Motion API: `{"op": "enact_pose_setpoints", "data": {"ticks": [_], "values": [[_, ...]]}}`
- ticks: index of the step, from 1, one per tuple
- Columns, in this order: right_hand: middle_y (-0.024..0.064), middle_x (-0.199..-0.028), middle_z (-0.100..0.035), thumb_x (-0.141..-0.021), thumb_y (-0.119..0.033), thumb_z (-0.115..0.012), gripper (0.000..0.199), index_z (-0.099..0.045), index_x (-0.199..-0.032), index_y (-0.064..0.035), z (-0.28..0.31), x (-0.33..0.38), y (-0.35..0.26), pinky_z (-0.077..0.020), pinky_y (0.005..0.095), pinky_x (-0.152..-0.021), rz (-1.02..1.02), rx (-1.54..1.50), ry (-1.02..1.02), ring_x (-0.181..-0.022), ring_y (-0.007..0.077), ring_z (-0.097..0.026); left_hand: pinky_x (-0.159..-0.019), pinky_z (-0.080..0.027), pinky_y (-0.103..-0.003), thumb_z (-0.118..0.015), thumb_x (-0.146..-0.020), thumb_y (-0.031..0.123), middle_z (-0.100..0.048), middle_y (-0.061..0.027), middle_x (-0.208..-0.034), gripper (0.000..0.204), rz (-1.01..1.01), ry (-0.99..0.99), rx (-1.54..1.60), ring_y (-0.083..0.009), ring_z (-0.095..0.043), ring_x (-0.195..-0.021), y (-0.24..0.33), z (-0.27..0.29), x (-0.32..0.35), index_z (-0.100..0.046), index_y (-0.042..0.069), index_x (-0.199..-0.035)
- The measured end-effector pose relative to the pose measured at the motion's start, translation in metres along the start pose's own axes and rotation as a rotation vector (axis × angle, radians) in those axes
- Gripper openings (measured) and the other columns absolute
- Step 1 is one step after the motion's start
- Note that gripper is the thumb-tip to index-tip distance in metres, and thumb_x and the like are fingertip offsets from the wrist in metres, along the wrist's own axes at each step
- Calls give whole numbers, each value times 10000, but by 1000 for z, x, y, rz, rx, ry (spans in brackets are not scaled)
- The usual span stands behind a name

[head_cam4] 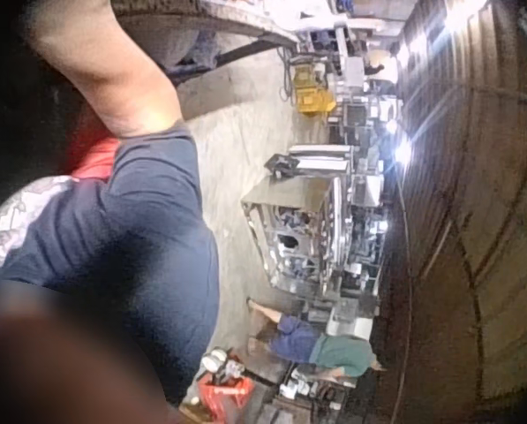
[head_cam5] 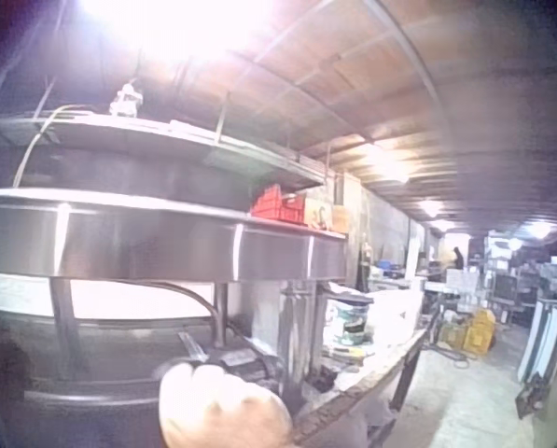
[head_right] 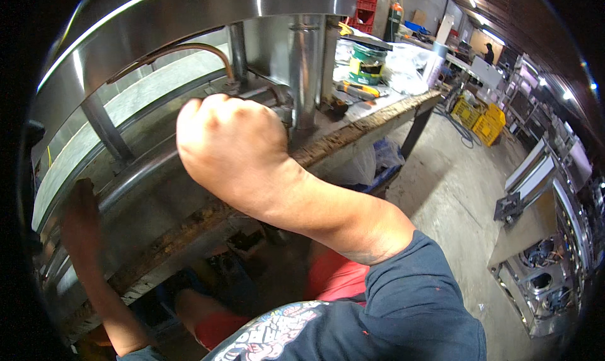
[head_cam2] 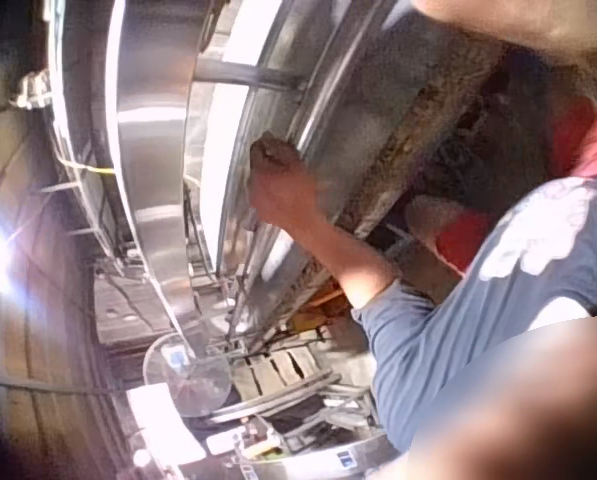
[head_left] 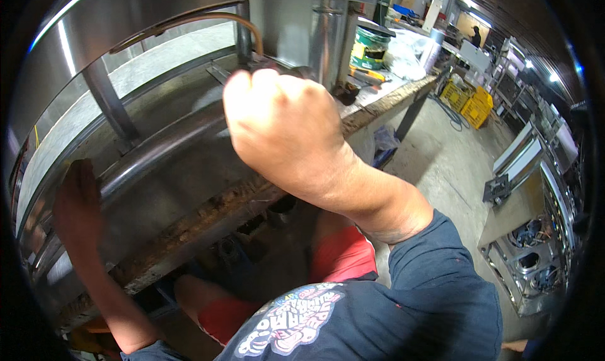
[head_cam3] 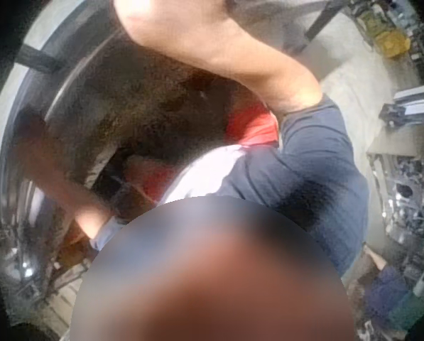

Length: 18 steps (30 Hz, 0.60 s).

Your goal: The person installs a copper pipe and brass valve onto a stainless steel sink unit. They align the pipe, secure the valve with a wrench, and tighten the connection. A second person is visible in the background working on another unit.

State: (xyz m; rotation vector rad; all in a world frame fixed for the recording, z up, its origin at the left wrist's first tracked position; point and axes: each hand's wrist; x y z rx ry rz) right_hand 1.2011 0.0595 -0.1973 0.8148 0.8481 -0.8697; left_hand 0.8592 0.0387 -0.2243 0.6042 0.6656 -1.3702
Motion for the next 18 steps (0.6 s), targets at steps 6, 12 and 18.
{"op": "enact_pose_setpoints", "data": {"ticks": [6,12,18], "values": [[58,-801,-705,-944,-86,-700,75,-690,-929,-12,34,8,70,-488,250,-543,-234,-841,-29,-610,109,-628,-882,-507,-502,-449,-1065,382,-714,-226,-1077,450,12,-139,105,-435,-664,-1013,-1,14,-9,-690,26,-1195],[100,-920,-742,-986,-48,-650,187,-687,-1150,33,7,46,120,-585,278,-720,-628,-1201,-10,-837,154,-721,-799,-516,-514,-431,-1066,383,-716,-216,-957,438,35,-24,-13,-446,-675,-905,10,13,-1,-706,46,-1121],[143,-984,-764,-894,53,-700,166,-733,-1056,41,-34,54,159,-598,305,-810,-162,-918,-73,-897,206,-752,-762,-509,-520,-429,-1066,363,-708,-221,-907,422,41,-41,69,-448,-677,-854,13,13,0,-711,51,-1098]]}}
Point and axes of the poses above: each hand's wrist, its own x-axis away from the middle knuckle, its own z-axis out of the back of the hand, y = z × x
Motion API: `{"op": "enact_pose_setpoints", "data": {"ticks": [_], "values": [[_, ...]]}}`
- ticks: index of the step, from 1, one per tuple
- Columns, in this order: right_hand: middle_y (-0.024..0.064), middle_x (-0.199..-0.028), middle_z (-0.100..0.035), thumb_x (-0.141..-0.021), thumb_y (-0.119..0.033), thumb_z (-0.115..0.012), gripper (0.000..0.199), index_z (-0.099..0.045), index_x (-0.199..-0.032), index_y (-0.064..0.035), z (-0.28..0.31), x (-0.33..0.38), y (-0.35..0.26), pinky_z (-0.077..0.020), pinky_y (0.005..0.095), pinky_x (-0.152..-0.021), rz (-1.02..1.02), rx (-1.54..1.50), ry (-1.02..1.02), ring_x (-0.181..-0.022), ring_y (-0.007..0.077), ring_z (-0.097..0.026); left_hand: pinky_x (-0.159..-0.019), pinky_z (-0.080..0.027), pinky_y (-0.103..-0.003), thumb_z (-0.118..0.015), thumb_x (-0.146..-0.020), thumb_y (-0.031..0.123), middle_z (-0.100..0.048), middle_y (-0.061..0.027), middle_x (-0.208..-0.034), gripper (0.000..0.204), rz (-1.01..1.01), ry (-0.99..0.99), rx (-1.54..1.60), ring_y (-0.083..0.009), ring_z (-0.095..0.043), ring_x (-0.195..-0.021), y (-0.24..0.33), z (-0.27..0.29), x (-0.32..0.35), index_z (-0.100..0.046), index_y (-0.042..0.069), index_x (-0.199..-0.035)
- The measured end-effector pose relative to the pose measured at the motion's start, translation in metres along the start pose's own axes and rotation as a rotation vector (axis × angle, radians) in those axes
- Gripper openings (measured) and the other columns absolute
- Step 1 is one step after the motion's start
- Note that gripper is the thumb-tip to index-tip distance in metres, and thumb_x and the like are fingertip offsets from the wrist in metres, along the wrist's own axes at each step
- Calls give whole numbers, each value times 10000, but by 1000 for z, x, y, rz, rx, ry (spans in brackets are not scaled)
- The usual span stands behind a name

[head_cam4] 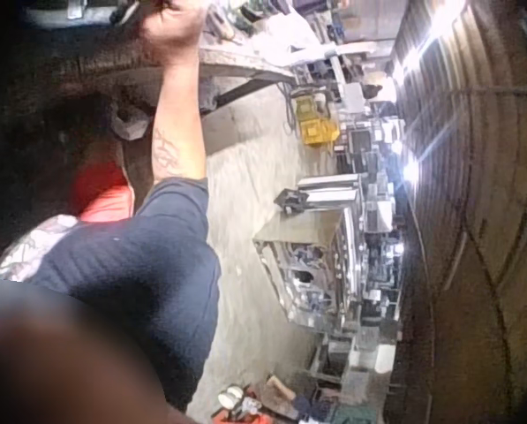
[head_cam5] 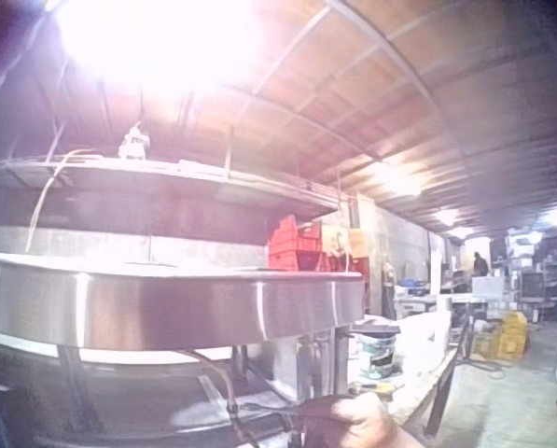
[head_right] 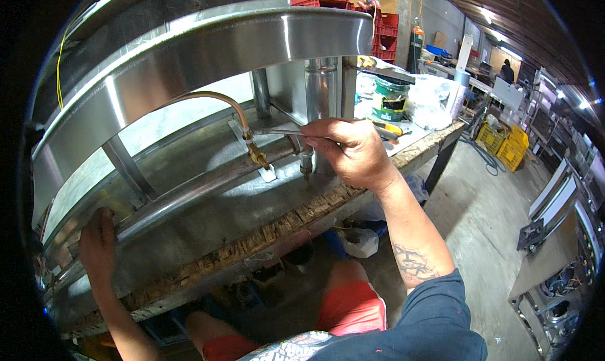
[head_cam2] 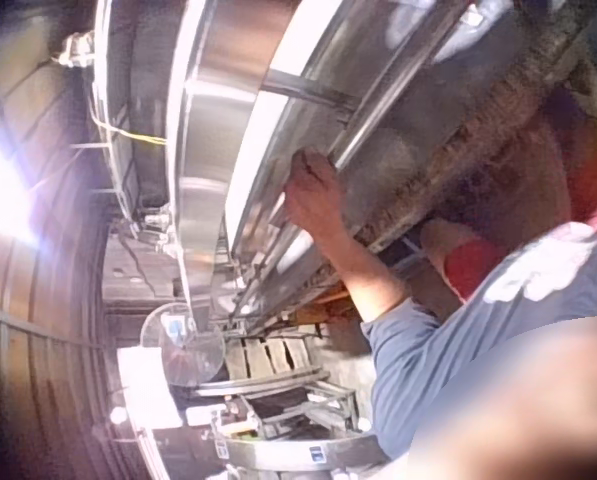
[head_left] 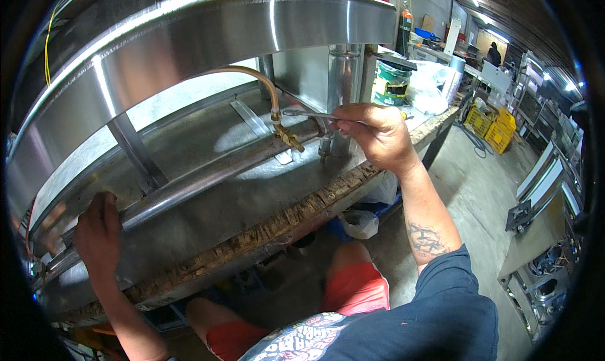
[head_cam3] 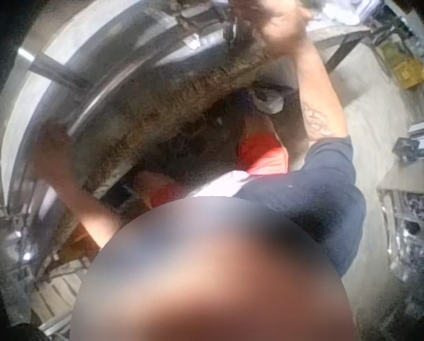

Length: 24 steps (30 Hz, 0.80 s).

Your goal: The person installs a copper pipe and brass valve onto a stainless steel sink unit. They align the pipe, secure the valve with a wrench, and tighten the connection. A second person is visible in the background working on another unit.

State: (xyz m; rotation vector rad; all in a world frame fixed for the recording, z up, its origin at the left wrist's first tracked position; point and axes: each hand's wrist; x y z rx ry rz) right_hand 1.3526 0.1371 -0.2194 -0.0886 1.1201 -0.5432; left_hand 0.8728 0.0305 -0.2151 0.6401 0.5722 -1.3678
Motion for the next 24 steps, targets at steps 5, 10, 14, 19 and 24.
{"op": "enact_pose_setpoints", "data": {"ticks": [5,10,14,19,24], "values": [[131,-1012,-776,-851,75,-725,182,-760,-1016,7,7,-10,15,-599,321,-862,125,28,-40,-944,226,-755,-747,-509,-514,-448,-1059,343,-705,-229,-877,404,3,29,-26,-444,-679,-834,1,-3,0,-715,41,-1068],[140,-1014,-772,-836,82,-726,188,-758,-1005,5,8,-15,14,-609,331,-850,182,32,-27,-954,254,-758,-725,-506,-510,-467,-1049,321,-701,-229,-857,376,43,-21,42,-444,-676,-811,6,0,-2,-714,38,-1065],[143,-980,-763,-800,104,-718,185,-738,-953,1,8,-18,4,-614,338,-790,241,90,-68,-899,262,-758,-711,-499,-514,-483,-1037,298,-698,-228,-852,348,40,-53,70,-445,-672,-800,9,5,-2,-707,32,-1046],[121,-901,-728,-773,70,-699,145,-686,-884,-23,0,-19,-18,-600,354,-690,474,235,-61,-796,293,-727,-716,-494,-511,-488,-1037,298,-696,-221,-838,335,-12,43,-22,-439,-671,-806,8,1,1,-692,34,-1012],[47,-711,-573,-734,-43,-697,236,-660,-966,-66,-13,-14,-45,-533,354,-577,529,535,-153,-646,238,-634,-721,-497,-496,-488,-1043,311,-694,-217,-820,341,-36,77,-14,-426,-677,-804,5,-1,4,-699,43,-1039]]}}
Point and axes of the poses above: each hand's wrist, its own x-axis away from the middle knuckle, its own z-axis out of the back of the hand, y = z × x
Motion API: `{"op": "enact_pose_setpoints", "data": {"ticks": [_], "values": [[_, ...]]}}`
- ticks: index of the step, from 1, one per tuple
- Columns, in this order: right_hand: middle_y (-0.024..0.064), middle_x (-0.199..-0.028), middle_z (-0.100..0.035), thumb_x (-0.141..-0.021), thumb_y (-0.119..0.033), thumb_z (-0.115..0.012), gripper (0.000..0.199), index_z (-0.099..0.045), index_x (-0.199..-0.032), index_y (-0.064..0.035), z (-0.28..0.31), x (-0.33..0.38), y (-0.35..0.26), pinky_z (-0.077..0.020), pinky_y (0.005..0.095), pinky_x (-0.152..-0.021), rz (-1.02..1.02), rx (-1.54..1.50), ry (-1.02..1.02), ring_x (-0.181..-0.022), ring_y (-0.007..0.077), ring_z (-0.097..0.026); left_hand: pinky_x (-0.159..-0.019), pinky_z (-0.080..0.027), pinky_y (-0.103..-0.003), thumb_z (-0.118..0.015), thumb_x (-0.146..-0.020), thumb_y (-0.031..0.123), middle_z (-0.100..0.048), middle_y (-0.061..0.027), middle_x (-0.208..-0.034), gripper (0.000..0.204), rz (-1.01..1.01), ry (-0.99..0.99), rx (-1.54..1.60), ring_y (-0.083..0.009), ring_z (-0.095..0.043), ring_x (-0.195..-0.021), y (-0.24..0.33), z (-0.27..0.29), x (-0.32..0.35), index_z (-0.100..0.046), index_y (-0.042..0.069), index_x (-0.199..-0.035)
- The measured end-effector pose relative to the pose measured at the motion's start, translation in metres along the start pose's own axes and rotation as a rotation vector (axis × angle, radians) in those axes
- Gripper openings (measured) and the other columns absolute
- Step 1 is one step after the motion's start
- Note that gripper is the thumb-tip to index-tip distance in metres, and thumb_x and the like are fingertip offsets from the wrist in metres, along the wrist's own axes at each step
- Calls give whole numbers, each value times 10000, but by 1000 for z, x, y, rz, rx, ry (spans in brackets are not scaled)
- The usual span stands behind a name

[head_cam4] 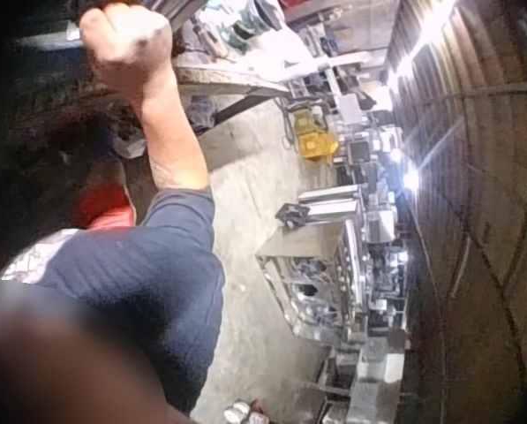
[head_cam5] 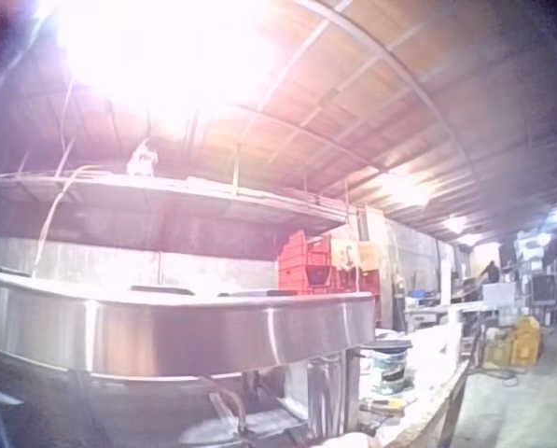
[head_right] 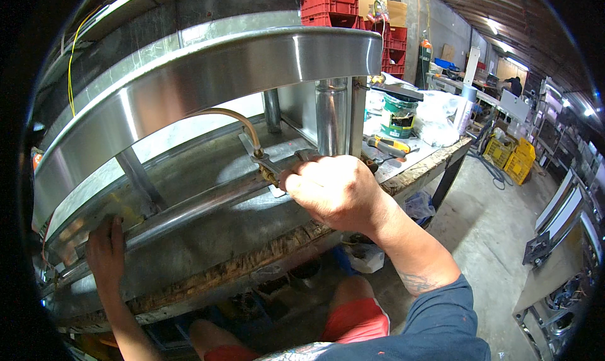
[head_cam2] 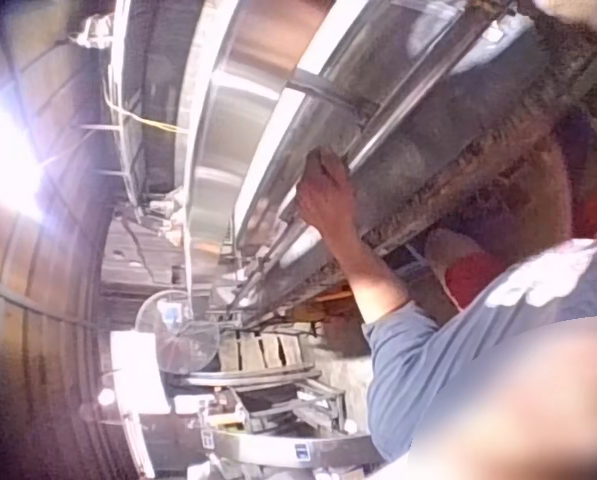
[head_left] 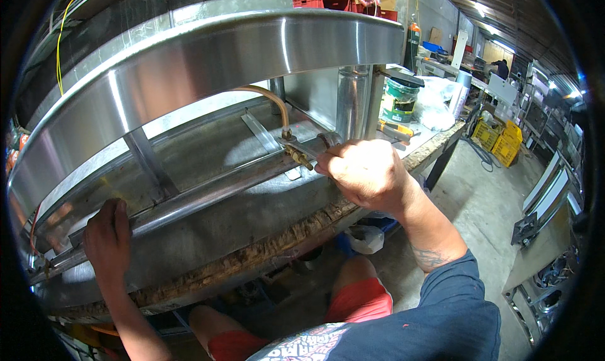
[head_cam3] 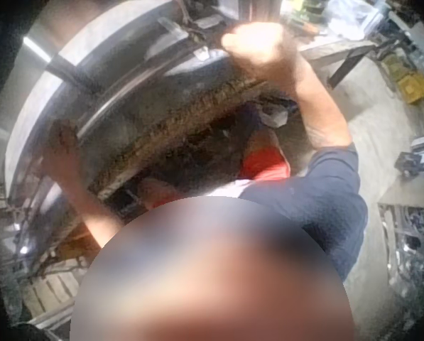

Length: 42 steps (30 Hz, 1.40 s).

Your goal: The person installs a copper pipe and brass valve onto a stainless steel sink unit. They align the pipe, secure the valve with a wrench, and tighten the connection. A second person is visible in the background working on another unit.

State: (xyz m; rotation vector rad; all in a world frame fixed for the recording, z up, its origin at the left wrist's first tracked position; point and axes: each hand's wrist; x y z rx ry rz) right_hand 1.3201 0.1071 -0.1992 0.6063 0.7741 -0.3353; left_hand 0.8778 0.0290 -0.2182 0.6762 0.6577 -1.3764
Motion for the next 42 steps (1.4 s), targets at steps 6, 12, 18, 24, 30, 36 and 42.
{"op": "enact_pose_setpoints", "data": {"ticks": [6,12,18,24,30,36,42], "values": [[47,-715,-571,-734,-67,-713,233,-654,-960,-72,12,0,-3,-521,352,-575,-24,86,-43,-659,242,-635,-688,-499,-496,-485,-1047,314,-692,-203,-796,335,25,-72,28,-419,-676,-761,-2,4,-1,-694,53,-1056],[57,-708,-576,-757,-23,-728,212,-642,-946,-63,5,-2,7,-522,364,-563,-3,29,18,-643,251,-632,-667,-496,-492,-499,-1045,316,-682,-192,-764,325,36,-55,51,-411,-672,-734,-3,1,-1,-693,55,-1051],[48,-698,-566,-772,-34,-728,186,-640,-933,-69,5,-5,3,-517,355,-554,25,69,22,-636,235,-628,-683,-500,-495,-512,-1038,312,-692,-194,-787,321,41,-54,47,-411,-677,-745,-2,4,1,-703,54,-1058],[81,-834,-716,-670,46,-709,295,-697,-952,-36,8,-4,2,-560,350,-577,4,67,-41,-668,254,-691,-697,-500,-505,-506,-1038,303,-701,-201,-821,320,37,-55,46,-414,-683,-767,2,3,-1,-698,46,-1042],[51,-704,-580,-718,-29,-730,244,-659,-950,-58,2,1,3,-522,357,-547,29,84,11,-624,233,-628,-707,-505,-504,-498,-1041,297,-705,-199,-830,325,49,-88,38,-422,-681,-781,0,4,-2,-704,47,-1064],[94,-820,-709,-648,40,-735,419,-679,-1056,-37,1,11,11,-556,357,-570,63,-179,103,-648,252,-680,-708,-502,-507,-501,-1038,306,-695,-214,-819,333,40,-84,45,-429,-677,-774,-3,2,-2,-705,44,-1062],[113,-766,-702,-680,43,-750,369,-661,-1038,46,10,-4,-1,-512,333,-507,161,15,98,-581,235,-651,-692,-497,-503,-514,-1032,282,-680,-225,-790,309,-23,45,-53,-426,-674,-753,0,-1,2,-694,31,-1036]]}}
Point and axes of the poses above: each hand's wrist, its own x-axis away from the middle knuckle, its own z-axis out of the back of the hand, y = z × x
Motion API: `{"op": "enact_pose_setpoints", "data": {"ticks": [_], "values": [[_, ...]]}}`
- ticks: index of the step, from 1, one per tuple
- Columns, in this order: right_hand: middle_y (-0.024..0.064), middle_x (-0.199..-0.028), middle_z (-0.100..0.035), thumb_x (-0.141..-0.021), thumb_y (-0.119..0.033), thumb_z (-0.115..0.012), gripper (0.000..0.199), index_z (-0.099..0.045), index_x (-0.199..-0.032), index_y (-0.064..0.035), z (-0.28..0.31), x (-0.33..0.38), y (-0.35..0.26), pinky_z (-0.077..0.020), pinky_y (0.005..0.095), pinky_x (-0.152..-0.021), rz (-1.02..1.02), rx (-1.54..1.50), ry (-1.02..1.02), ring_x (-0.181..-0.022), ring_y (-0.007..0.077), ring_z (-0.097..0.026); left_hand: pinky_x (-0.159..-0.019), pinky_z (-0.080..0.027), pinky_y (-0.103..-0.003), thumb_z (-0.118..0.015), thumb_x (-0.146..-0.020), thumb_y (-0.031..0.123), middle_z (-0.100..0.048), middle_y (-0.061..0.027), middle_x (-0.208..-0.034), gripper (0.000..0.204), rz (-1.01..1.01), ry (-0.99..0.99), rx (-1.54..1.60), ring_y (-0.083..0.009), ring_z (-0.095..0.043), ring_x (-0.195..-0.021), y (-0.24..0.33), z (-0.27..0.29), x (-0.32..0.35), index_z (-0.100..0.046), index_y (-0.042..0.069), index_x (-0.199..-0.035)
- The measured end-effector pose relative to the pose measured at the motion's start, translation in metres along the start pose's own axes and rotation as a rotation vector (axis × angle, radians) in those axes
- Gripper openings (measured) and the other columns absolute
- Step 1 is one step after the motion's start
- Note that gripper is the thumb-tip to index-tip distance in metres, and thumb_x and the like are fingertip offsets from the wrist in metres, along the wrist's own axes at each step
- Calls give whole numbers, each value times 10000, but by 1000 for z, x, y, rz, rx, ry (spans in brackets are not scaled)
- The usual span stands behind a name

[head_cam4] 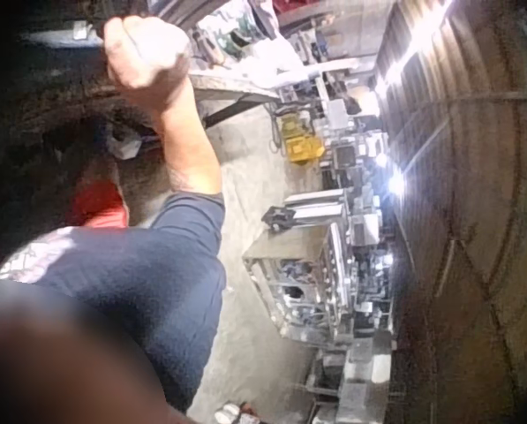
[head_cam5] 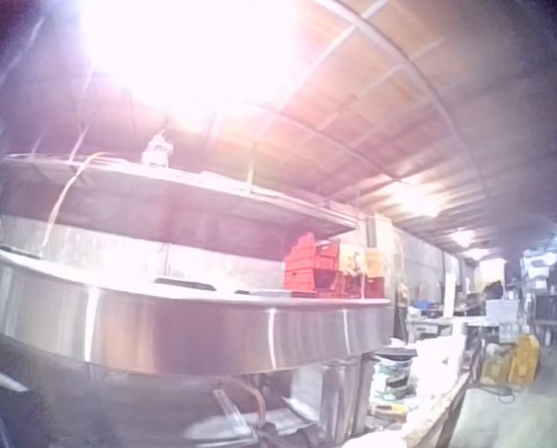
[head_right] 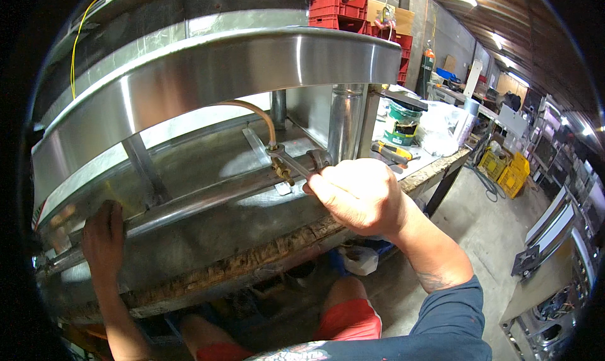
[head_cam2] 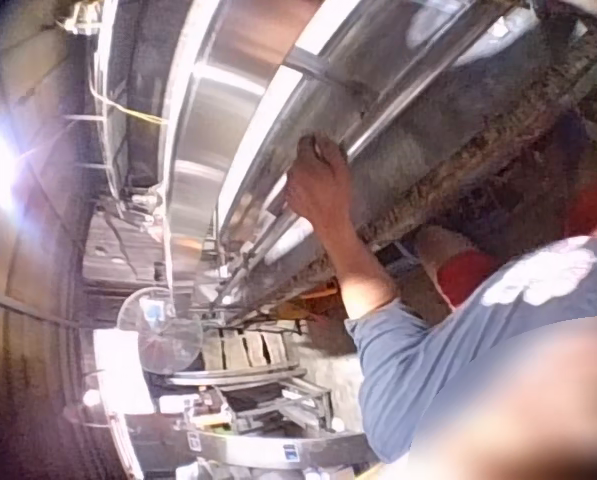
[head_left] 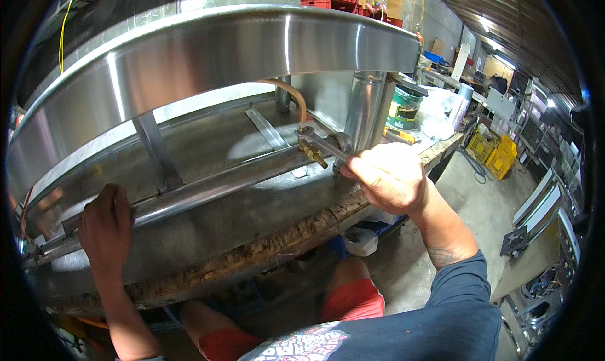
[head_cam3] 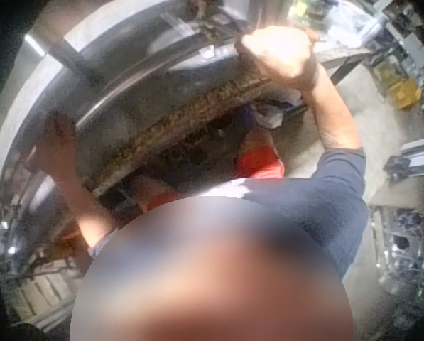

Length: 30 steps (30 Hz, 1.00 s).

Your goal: The person installs a copper pipe and brass valve onto a stainless steel sink unit. They align the pipe, secure the valve with a wrench, and tighten the connection. A second person is visible in the background working on another unit.

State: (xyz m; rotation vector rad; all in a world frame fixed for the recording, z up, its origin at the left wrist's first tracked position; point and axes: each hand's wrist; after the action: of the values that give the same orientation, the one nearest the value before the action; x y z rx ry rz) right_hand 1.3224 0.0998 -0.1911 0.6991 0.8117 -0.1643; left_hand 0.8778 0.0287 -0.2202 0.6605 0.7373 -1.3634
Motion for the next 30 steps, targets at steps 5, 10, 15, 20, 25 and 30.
{"op": "enact_pose_setpoints", "data": {"ticks": [5,10,15,20,25,30], "values": [[43,-694,-609,-693,-65,-679,298,-685,-969,48,4,-40,-27,-474,313,-479,55,105,-196,-556,184,-598,-668,-484,-514,-531,-1024,250,-662,-243,-768,264,60,-85,37,-444,-661,-740,4,3,-2,-671,30,-987],[33,-633,-487,-717,-169,-657,117,-572,-740,-92,-25,-85,-74,-444,308,-480,-191,299,-233,-556,165,-556,-670,-491,-537,-526,-1033,282,-667,-257,-790,291,36,-33,72,-457,-660,-757,4,1,-1,-668,36,-969],[77,-654,-523,-799,-128,-622,79,-571,-773,-72,-13,-86,-67,-523,362,-548,-274,273,-279,-595,227,-611,-682,-503,-547,-526,-1035,329,-677,-257,-806,327,-48,16,4,-458,-667,-787,-4,-3,-1,-679,44,-990],[77,-929,-702,-930,55,-681,102,-699,-1020,10,27,-23,-13,-550,274,-718,-725,-433,50,-806,156,-683,-697,-509,-537,-518,-1039,348,-687,-250,-836,337,42,-60,73,-453,-672,-821,-5,-2,-3,-680,55,-1002],[64,-902,-720,-976,-31,-677,67,-681,-1041,-19,-3,26,12,-574,263,-697,-1116,-906,296,-806,127,-696,-705,-505,-531,-502,-1049,342,-694,-226,-838,338,110,-153,26,-445,-676,-817,1,3,-4,-681,57,-1017],[99,-924,-728,-980,-37,-675,98,-674,-1069,2,-20,37,19,-591,283,-711,-1156,-900,329,-828,158,-715,-707,-507,-525,-487,-1059,331,-687,-233,-822,354,93,-121,54,-443,-675,-796,0,1,-5,-686,41,-1017]]}}
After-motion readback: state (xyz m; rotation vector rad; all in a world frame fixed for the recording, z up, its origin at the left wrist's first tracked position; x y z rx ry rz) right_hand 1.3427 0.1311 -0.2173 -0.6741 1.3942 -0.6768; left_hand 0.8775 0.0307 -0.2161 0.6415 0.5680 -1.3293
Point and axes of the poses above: each hand's wrist, its own x-axis away from the middle knuckle, its own z-axis out of the back of the hand, y = z × x
